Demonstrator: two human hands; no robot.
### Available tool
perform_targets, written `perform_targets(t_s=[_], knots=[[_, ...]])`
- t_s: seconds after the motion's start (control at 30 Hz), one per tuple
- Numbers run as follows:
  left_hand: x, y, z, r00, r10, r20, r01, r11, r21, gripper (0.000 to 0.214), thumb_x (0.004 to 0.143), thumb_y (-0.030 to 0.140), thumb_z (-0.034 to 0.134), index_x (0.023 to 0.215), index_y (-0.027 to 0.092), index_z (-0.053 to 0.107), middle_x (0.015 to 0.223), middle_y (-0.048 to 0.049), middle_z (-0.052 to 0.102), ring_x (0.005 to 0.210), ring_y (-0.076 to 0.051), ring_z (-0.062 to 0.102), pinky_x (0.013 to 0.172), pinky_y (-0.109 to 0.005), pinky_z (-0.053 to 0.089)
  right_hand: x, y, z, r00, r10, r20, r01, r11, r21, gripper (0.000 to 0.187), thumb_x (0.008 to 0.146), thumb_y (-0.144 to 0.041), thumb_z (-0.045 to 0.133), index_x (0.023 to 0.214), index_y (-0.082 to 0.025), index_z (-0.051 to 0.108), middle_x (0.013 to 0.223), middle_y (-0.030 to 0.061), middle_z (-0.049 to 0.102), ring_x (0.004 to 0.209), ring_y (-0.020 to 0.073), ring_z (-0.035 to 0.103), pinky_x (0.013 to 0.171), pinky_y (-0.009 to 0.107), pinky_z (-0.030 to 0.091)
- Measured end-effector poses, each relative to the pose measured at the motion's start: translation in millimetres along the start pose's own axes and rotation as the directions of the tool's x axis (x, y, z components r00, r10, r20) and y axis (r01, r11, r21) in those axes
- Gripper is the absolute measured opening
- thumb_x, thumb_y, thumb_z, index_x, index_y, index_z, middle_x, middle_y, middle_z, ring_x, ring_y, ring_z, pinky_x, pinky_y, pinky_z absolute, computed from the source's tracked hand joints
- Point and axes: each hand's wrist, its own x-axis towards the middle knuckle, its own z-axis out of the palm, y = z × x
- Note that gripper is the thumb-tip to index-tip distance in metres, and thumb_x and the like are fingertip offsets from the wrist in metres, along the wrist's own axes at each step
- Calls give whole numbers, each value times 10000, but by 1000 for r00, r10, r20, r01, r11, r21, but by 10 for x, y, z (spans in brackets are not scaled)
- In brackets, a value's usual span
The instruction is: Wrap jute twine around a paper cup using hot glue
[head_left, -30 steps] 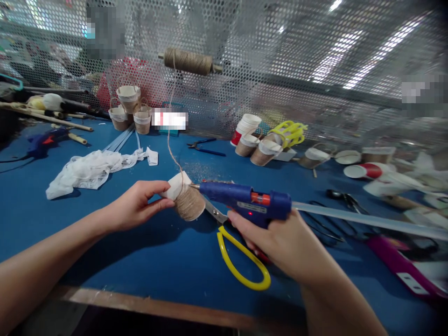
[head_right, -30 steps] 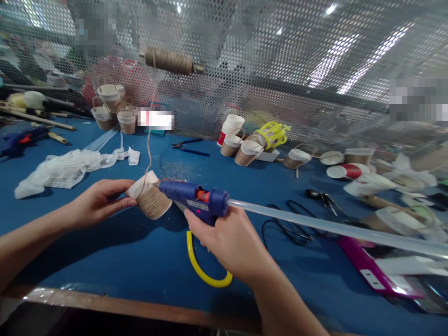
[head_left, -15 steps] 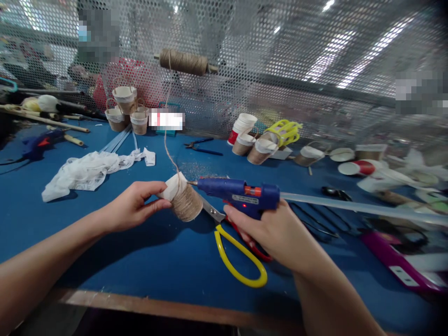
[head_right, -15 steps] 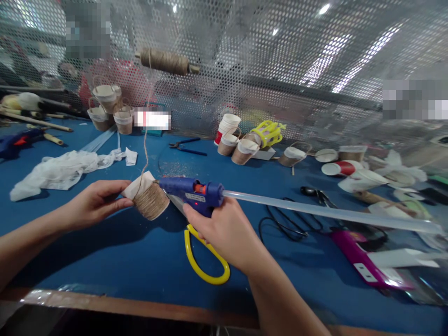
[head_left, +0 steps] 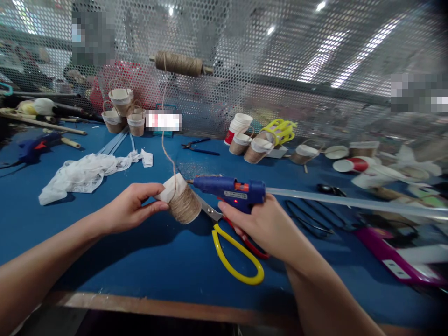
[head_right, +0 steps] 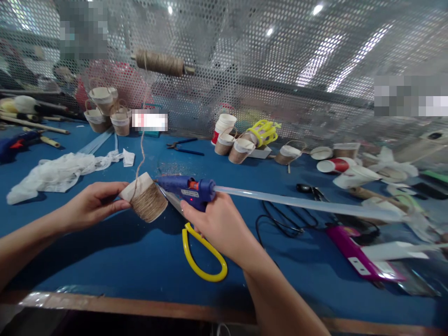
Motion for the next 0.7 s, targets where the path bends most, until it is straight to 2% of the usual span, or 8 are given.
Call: perform_targets(t_s=[0.13, 0.27, 0.33, 0.4, 0.47, 0.53, 0.6, 0.7], knots=[[7, 13, -9, 1000, 1, -4, -1, 1000, 8, 174, 841, 248, 456, 811, 120, 571, 741, -32, 600, 674, -126, 530, 639, -227, 435, 45, 37, -11, 998, 55, 15, -56, 996, 71, 304, 759, -287, 542, 487, -197, 442, 356, -59, 453, 329, 82, 445, 415, 219, 400], [18, 2, -27, 1000, -28, 1, 27, 999, 47, 204, 842, 272, 438, 802, 115, 563, 717, -29, 579, 650, -126, 504, 623, -242, 422, 180, 157, -18, 993, 111, 30, -114, 935, 334, 158, 700, -300, 599, 654, -151, 571, 414, -70, 448, 380, 73, 416, 447, 227, 392], [28, 1, -43, 999, -38, -6, 38, 996, 76, 218, 844, 281, 422, 781, 118, 552, 689, -19, 555, 632, -123, 486, 606, -239, 408, 282, 245, -14, 988, 156, 10, -141, 865, 482, 150, 638, -241, 635, 734, -131, 601, 537, -31, 544, 451, 74, 450, 461, 219, 390], [39, 2, -63, 999, -45, -28, 48, 992, 114, 224, 842, 287, 413, 740, 126, 532, 653, -5, 525, 608, -118, 464, 580, -228, 388, 393, 337, -11, 974, 224, -15, -178, 811, 557, 181, 607, -184, 643, 777, -133, 609, 738, 25, 630, 557, 84, 510, 504, 211, 411], [50, 1, -87, 997, -49, -64, 58, 985, 162, 225, 834, 286, 412, 689, 137, 499, 618, 9, 499, 578, -111, 442, 551, -217, 365, 504, 425, -10, 958, 284, -29, -222, 805, 551, 137, 638, -175, 627, 769, -143, 598, 761, 31, 631, 599, 93, 536, 507, 205, 416], [58, -6, -107, 994, -52, -94, 71, 974, 216, 228, 824, 282, 417, 651, 145, 473, 593, 19, 483, 556, -107, 430, 536, -213, 348, 606, 500, -3, 938, 345, -33, -281, 813, 510, 73, 682, -177, 622, 709, -139, 566, 650, 15, 589, 532, 83, 509, 467, 202, 400], [63, -18, -119, 993, -54, -105, 79, 964, 255, 226, 820, 278, 420, 643, 147, 471, 586, 22, 480, 553, -108, 430, 538, -215, 342, 696, 555, 22, 918, 396, -12, -348, 820, 453, 88, 742, -191, 606, 714, -121, 560, 636, 14, 567, 515, 78, 500, 469, 206, 410], [68, -28, -121, 994, -50, -97, 73, 962, 262, 213, 821, 272, 423, 656, 148, 480, 590, 19, 486, 558, -114, 435, 541, -221, 341, 803, 596, 100, 895, 444, 44, -430, 833, 348, 178, 837, -260, 538, 926, -110, 573, 862, 47, 601, 691, 119, 576, 603, 273, 487]])
